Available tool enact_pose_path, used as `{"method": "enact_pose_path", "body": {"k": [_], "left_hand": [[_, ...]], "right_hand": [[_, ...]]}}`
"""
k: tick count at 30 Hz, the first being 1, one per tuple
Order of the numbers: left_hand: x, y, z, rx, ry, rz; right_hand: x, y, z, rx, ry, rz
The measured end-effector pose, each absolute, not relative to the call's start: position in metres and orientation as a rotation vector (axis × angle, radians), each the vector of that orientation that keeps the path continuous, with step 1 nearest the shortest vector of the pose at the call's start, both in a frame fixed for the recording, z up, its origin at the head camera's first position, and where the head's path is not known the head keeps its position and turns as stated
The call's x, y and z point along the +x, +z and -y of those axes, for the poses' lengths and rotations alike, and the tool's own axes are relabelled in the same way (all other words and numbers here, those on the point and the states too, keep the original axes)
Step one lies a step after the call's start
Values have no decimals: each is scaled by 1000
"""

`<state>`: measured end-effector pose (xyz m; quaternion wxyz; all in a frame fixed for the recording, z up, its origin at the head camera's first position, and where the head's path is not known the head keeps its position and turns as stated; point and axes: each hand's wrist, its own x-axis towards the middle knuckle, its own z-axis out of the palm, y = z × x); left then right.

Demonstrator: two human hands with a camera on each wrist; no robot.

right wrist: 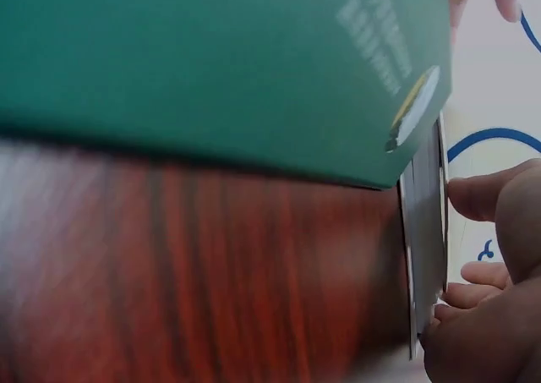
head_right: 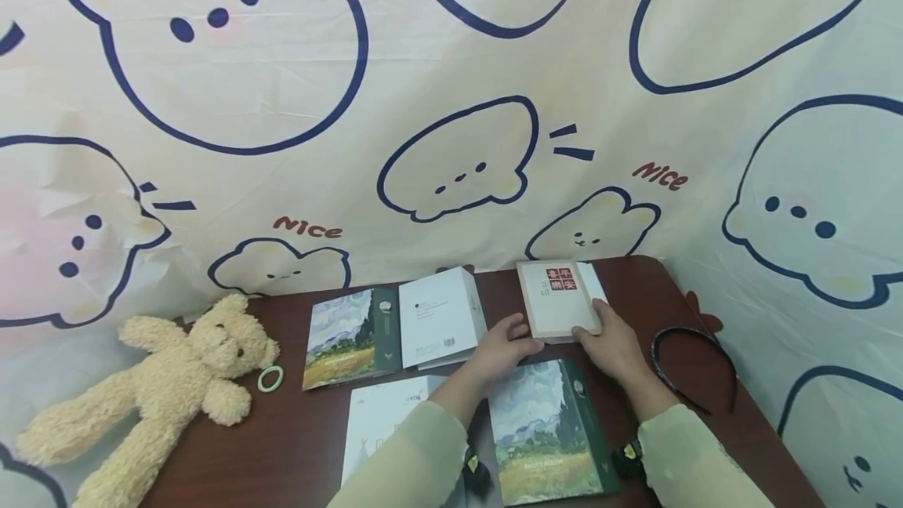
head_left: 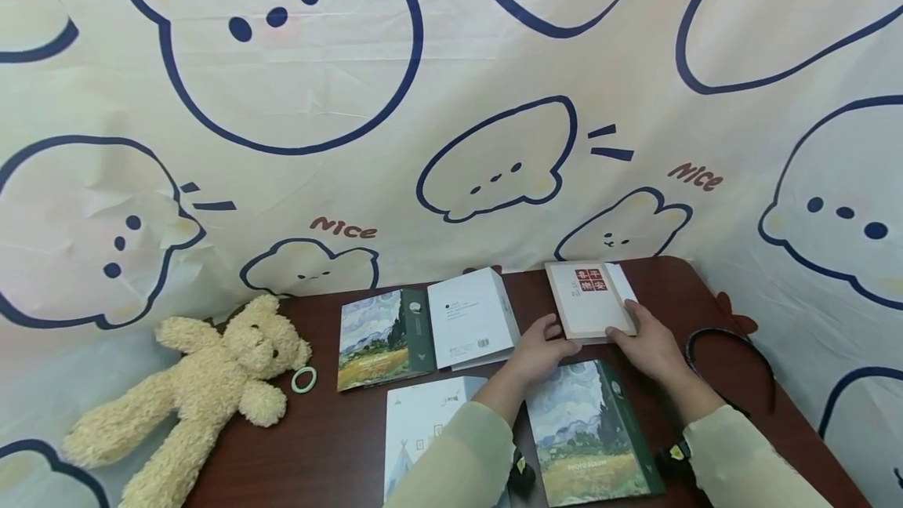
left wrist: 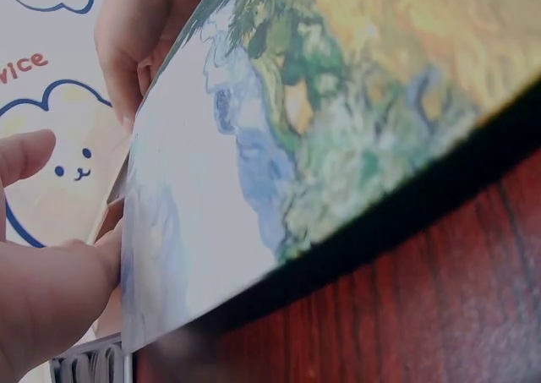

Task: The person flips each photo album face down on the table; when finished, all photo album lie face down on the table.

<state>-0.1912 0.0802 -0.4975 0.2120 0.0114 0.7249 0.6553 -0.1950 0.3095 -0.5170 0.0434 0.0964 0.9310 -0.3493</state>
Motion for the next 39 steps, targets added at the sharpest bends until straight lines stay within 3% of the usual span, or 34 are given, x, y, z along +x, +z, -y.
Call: {"method": "enact_pose_path", "body": {"k": [14, 39], "left_hand": [[-190, -501, -81, 65, 1858, -1968], [-183, -494, -59, 39, 1975, -1899]], "right_hand": [[-195, -514, -312, 354, -1140, -2741], [-189, -512, -294, 223, -1370, -2641]]}}
